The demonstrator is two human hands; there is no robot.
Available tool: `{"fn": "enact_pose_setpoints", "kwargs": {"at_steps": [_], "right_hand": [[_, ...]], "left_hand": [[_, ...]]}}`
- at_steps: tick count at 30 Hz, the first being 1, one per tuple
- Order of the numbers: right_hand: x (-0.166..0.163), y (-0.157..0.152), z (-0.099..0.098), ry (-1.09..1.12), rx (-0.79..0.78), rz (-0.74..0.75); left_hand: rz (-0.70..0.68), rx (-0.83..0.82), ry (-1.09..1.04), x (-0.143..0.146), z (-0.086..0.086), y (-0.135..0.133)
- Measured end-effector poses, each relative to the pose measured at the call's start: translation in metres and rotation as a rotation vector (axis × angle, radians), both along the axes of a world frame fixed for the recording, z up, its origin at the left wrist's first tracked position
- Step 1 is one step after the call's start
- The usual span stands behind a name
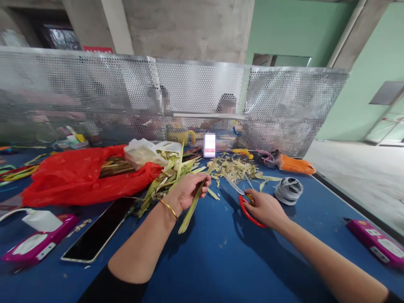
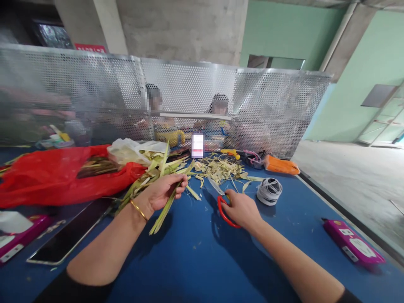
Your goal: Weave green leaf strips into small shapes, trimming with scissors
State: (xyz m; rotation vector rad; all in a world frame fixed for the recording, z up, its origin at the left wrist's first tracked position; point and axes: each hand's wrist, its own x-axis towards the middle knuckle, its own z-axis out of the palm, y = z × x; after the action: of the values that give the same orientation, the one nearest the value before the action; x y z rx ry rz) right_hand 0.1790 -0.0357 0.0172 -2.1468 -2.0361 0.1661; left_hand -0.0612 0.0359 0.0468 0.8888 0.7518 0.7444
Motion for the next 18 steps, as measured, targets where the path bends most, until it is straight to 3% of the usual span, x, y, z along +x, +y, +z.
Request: {"fn": "enact_pose_setpoints", "kwargs": {"at_steps": [3, 6, 9, 13, 15, 18], "right_hand": [[0.007, -0.008, 0.002, -0.103, -0.013, 0.025], [0.002, -0.007, 0.015, -0.08, 0.106, 0.119], [-0.017, -0.002, 0.028, 0.399, 0.229, 0.266], [-0.036, 0.007, 0.026, 1.155, 0.13, 0.176], [-0.036, 0.009, 0.02, 1.348, 0.07, 0.188], [-0.031, 0.006, 0.013, 1.437, 0.018, 0.231]], "left_hand": [[-0.007, 0.003, 0.022, 0.008, -0.001, -0.007], [-0.027, 0.024, 0.008, 0.017, -0.001, -0.017], [-0.061, 0.06, -0.012, 0.025, -0.001, -0.029], [-0.098, 0.1, 0.022, 0.036, -0.007, -0.04], [-0.127, 0.116, 0.045, 0.04, -0.012, -0.043], [-0.175, 0.113, 0.064, 0.045, -0.018, -0.045]]}}
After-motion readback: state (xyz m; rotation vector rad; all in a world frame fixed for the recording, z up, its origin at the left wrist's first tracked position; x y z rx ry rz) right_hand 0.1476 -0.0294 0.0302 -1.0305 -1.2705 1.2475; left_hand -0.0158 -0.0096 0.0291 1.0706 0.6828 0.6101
